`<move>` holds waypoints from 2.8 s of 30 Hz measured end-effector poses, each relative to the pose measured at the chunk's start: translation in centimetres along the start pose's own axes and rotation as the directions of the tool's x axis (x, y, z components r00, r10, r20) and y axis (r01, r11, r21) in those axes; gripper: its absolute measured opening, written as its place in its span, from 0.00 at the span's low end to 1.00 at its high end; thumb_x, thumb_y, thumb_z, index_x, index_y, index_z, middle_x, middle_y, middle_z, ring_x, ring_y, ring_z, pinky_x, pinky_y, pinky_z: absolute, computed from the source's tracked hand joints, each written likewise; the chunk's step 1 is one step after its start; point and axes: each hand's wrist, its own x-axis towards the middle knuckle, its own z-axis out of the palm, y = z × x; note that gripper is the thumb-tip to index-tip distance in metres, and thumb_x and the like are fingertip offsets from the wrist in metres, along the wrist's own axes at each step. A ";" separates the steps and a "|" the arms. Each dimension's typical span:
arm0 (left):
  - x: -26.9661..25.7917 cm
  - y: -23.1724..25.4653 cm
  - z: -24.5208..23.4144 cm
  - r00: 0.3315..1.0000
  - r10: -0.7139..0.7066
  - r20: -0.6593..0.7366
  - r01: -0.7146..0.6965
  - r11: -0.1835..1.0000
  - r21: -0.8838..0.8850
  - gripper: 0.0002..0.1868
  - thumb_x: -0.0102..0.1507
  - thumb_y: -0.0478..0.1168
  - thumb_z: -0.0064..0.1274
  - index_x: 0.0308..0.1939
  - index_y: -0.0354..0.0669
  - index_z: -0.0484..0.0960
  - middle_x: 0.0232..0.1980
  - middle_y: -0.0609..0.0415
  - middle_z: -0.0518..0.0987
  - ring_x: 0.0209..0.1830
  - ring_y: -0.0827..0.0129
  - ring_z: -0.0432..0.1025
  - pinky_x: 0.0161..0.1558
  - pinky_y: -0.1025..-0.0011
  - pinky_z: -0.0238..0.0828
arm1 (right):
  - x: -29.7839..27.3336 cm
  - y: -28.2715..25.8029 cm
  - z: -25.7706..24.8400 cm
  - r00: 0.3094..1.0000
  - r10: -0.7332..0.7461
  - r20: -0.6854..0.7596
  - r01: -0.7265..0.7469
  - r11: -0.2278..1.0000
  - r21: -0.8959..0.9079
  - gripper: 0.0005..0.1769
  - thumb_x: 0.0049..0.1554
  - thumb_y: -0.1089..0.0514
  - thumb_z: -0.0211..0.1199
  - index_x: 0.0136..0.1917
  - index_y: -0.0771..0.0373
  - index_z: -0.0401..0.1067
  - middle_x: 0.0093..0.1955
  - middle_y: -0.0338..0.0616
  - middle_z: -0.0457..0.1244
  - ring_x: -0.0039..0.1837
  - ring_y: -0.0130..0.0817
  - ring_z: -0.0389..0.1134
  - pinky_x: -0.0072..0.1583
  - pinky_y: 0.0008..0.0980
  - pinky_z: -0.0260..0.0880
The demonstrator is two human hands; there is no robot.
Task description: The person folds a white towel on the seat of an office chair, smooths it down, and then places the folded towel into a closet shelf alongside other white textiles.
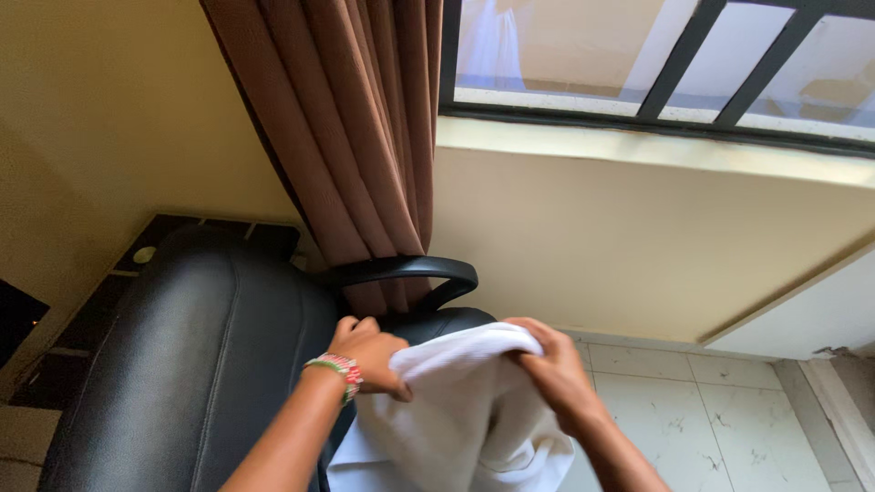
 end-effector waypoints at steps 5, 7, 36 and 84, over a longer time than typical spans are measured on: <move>-0.2 -1.2 1.3 0.956 -0.095 -0.278 -0.116 0.748 -0.654 0.16 0.49 0.44 0.66 0.40 0.46 0.85 0.38 0.52 0.88 0.39 0.64 0.82 0.45 0.68 0.76 | 1.0 1.5 -3.1 0.988 0.136 0.070 -0.129 0.987 -0.092 0.26 0.50 0.70 0.54 0.61 0.64 0.77 0.54 0.45 0.72 0.58 0.32 0.71 0.62 0.33 0.68; -0.2 0.5 0.4 0.929 -0.107 -0.353 -0.171 0.724 -0.669 0.17 0.49 0.42 0.68 0.41 0.46 0.85 0.37 0.51 0.87 0.38 0.65 0.82 0.44 0.68 0.76 | 1.2 1.3 -2.3 0.973 0.090 0.211 -0.041 0.974 -0.223 0.27 0.48 0.68 0.61 0.62 0.62 0.75 0.57 0.38 0.67 0.62 0.30 0.69 0.64 0.31 0.68; -0.6 6.9 -1.0 0.915 -0.227 -0.333 -0.138 0.599 -0.789 0.17 0.59 0.40 0.61 0.51 0.41 0.78 0.34 0.52 0.88 0.35 0.72 0.81 0.40 0.72 0.75 | -4.1 -4.2 3.7 0.773 -0.627 0.097 0.504 0.514 -0.694 0.23 0.41 0.58 0.77 0.51 0.54 0.75 0.53 0.43 0.62 0.60 0.47 0.61 0.58 0.45 0.63; 3.2 -4.4 9.6 0.638 -0.585 -0.500 0.119 0.717 -0.687 0.13 0.64 0.31 0.47 0.47 0.50 0.83 0.49 0.47 0.85 0.52 0.52 0.79 0.53 0.59 0.75 | -3.6 -1.8 -11.9 0.899 -0.283 -0.334 0.298 0.954 -0.006 0.07 0.60 0.58 0.65 0.48 0.62 0.69 0.44 0.37 0.67 0.49 0.24 0.66 0.54 0.30 0.67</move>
